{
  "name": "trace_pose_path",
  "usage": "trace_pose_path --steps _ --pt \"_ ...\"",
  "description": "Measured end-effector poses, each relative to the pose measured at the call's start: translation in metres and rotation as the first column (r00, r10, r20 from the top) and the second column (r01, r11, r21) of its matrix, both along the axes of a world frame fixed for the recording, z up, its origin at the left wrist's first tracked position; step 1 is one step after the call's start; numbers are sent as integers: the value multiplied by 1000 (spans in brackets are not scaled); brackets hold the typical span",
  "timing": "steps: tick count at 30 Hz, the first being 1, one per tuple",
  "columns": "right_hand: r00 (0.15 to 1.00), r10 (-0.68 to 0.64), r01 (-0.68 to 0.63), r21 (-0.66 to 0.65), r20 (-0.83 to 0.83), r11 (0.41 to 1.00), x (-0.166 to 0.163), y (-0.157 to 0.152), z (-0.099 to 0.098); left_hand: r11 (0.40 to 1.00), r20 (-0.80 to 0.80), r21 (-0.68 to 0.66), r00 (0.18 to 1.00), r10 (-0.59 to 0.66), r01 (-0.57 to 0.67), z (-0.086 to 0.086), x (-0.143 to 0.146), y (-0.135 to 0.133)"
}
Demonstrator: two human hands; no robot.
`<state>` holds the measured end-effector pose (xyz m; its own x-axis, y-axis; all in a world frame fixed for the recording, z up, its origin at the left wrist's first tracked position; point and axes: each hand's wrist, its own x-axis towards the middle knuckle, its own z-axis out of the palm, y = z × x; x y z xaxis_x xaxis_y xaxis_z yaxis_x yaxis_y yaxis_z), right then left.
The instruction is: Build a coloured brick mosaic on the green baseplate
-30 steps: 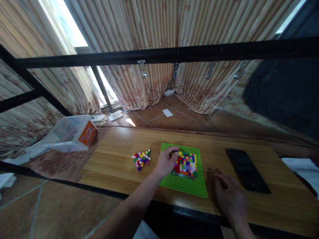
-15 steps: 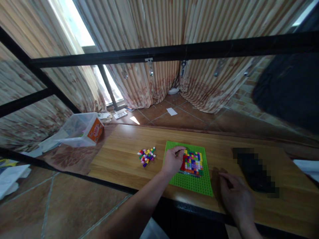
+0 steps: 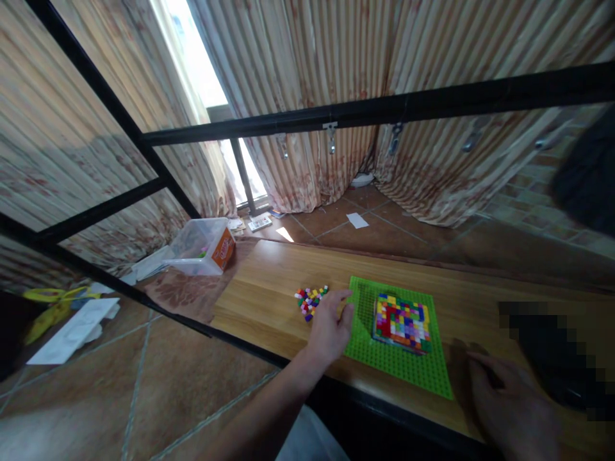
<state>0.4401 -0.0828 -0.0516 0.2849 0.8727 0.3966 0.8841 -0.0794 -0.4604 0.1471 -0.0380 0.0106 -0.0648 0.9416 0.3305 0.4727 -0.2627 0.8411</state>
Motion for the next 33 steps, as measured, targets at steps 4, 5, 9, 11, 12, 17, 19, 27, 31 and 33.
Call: trace_pose_path --steps 4,5,9,11,12,17,19,27,31,33 --pt "1000 -29 29 -25 4 999 0 1 -1 996 -207 22 974 95 -92 -9 -53 -29" --pt "999 -32 32 -18 5 999 0 1 0 990 -246 24 959 139 -137 -12 -63 -33" --pt "1000 -26 26 3 1 1000 -1 2 1 981 -376 -23 911 170 -193 -21 -80 -37" --pt "1000 -17 17 1 -4 1000 -2 2 2 980 -429 -34 888 165 -198 -21 -78 -34" --pt "1000 -10 10 -1 -4 1000 -2 2 3 979 -447 -35 879 165 -202 -21 -77 -31" --pt "1000 -12 12 -2 21 1000 -3 1 6 980 -462 -53 875 145 -191 -21 -75 -25" --pt "1000 -4 4 1 19 1000 -3 0 7 982 -434 -52 890 140 -180 -21 -77 -26" --pt "1000 -22 22 15 11 1000 -6 1 6 991 -145 -53 983 110 -119 -2 -65 -31" --pt "999 -33 33 -3 -8 999 -7 1 6 998 23 -58 999 36 -35 10 -37 -25" --pt "999 -30 31 16 -13 999 -8 2 6 996 117 -92 993 10 1 12 -20 -19"
